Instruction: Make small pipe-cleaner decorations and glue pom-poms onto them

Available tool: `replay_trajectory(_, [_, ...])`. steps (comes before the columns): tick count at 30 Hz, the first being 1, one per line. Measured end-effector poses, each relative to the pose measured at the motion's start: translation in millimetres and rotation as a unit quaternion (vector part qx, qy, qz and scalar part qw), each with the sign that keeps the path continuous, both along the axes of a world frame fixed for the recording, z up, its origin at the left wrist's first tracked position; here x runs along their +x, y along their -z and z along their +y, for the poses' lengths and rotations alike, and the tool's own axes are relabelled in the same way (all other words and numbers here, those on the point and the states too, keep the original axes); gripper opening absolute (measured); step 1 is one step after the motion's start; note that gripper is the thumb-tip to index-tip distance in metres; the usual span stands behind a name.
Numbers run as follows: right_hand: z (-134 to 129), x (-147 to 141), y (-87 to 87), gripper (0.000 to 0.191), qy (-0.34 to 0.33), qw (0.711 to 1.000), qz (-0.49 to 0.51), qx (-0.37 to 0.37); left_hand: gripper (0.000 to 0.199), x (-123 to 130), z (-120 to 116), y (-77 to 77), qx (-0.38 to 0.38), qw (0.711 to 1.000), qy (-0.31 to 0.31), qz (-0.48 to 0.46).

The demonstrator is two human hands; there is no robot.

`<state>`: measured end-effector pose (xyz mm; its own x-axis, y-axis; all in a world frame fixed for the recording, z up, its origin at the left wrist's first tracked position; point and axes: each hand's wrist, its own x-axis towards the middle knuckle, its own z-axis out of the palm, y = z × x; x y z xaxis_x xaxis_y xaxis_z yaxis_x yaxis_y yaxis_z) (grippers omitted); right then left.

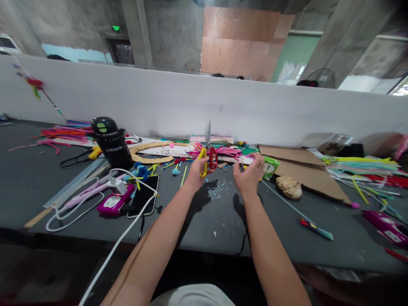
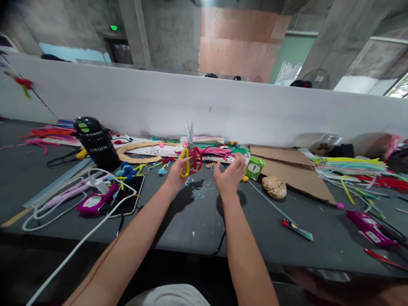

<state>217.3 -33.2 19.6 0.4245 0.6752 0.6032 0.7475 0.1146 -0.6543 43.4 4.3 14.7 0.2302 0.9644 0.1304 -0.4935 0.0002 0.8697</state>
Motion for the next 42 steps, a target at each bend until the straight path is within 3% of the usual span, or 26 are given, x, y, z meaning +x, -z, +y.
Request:
replay_trajectory(1, [0, 6, 1.2, 0.042, -0.068, 0.994, 0.01, -0.089, 0.05, -3, 3, 0.4, 0.008, 0.999, -0.039, 0.009])
replay_trajectory(2, [-1, 12, 2.7, 0.037, -0.176, 0.966, 0.02, -0.188, 0.049, -7, 7, 0.9, 0.016, 0.997, -0.074, 0.02])
replay_trajectory(3, [-2, 16, 4.1, 0.039, -0.307, 0.914, 0.034, -0.262, 0.048, -10, 10, 1.4, 0.024, 0.994, -0.105, 0.026])
replay_trajectory(4, [-3, 18, 5.1, 0.045, -0.434, 0.851, 0.051, -0.29, 0.046, -13, 13, 1.7, 0.028, 0.991, -0.132, 0.021])
replay_trajectory(5, [-4, 18, 5.5, 0.052, -0.524, 0.805, 0.072, -0.268, 0.044, -16, 15, 1.9, 0.029, 0.988, -0.154, 0.006])
replay_trajectory(6, [-4, 17, 5.3, 0.06, -0.549, 0.807, 0.103, -0.194, 0.043, -18, 17, 1.8, 0.026, 0.985, -0.171, -0.015])
replay_trajectory(7, [-4, 14, 4.7, 0.064, -0.474, 0.864, 0.136, -0.101, 0.042, -20, 18, 1.6, 0.019, 0.982, -0.185, -0.035])
replay_trajectory(8, [-3, 10, 4.1, 0.061, -0.355, 0.921, 0.156, -0.017, 0.042, -21, 19, 1.4, 0.01, 0.978, -0.2, -0.054])
replay_trajectory(10, [1, 1, 3.7, 0.049, -0.232, 0.96, 0.151, 0.046, 0.042, -23, 20, 1.1, -0.003, 0.972, -0.221, -0.076])
replay_trajectory(11, [2, -3, 4.4, 0.043, -0.134, 0.982, 0.108, 0.083, 0.042, -24, 20, 1.2, -0.008, 0.97, -0.229, -0.079])
replay_trajectory(13, [5, -10, 7.3, 0.033, -0.018, 0.993, 0.015, 0.117, 0.041, -25, 21, 2.2, -0.017, 0.968, -0.238, -0.076])
replay_trajectory(15, [5, -15, 10.8, 0.029, 0.036, 0.988, -0.049, 0.139, 0.04, -25, 23, 4.0, -0.027, 0.968, -0.24, -0.071])
replay_trajectory(19, [4, -23, 15.7, 0.028, 0.031, 0.982, -0.083, 0.165, 0.037, -24, 24, 5.4, -0.052, 0.97, -0.22, -0.086])
replay_trajectory(26, [6, -35, 24.6, 0.027, -0.022, 0.984, -0.096, 0.15, 0.026, -24, 12, -2.5, -0.116, 0.964, -0.1, -0.218])
replay_trajectory(29, [7, -38, 26.6, 0.028, -0.032, 0.983, -0.089, 0.155, 0.022, -28, 11, -3.8, -0.127, 0.95, -0.097, -0.267])
replay_trajectory(32, [8, -39, 27.5, 0.03, -0.043, 0.984, -0.073, 0.158, 0.021, -36, 12, -10.1, -0.128, 0.941, -0.131, -0.283])
replay_trajectory(38, [6, -45, 30.5, 0.03, -0.077, 0.984, -0.067, 0.146, 0.022, -79, 7, -40.6, -0.099, 0.958, -0.178, -0.203])
replay_trajectory(42, [1, -52, 29.4, 0.026, -0.113, 0.982, -0.073, 0.135, 0.026, -128, 0, -45.5, -0.136, 0.976, -0.153, -0.076])
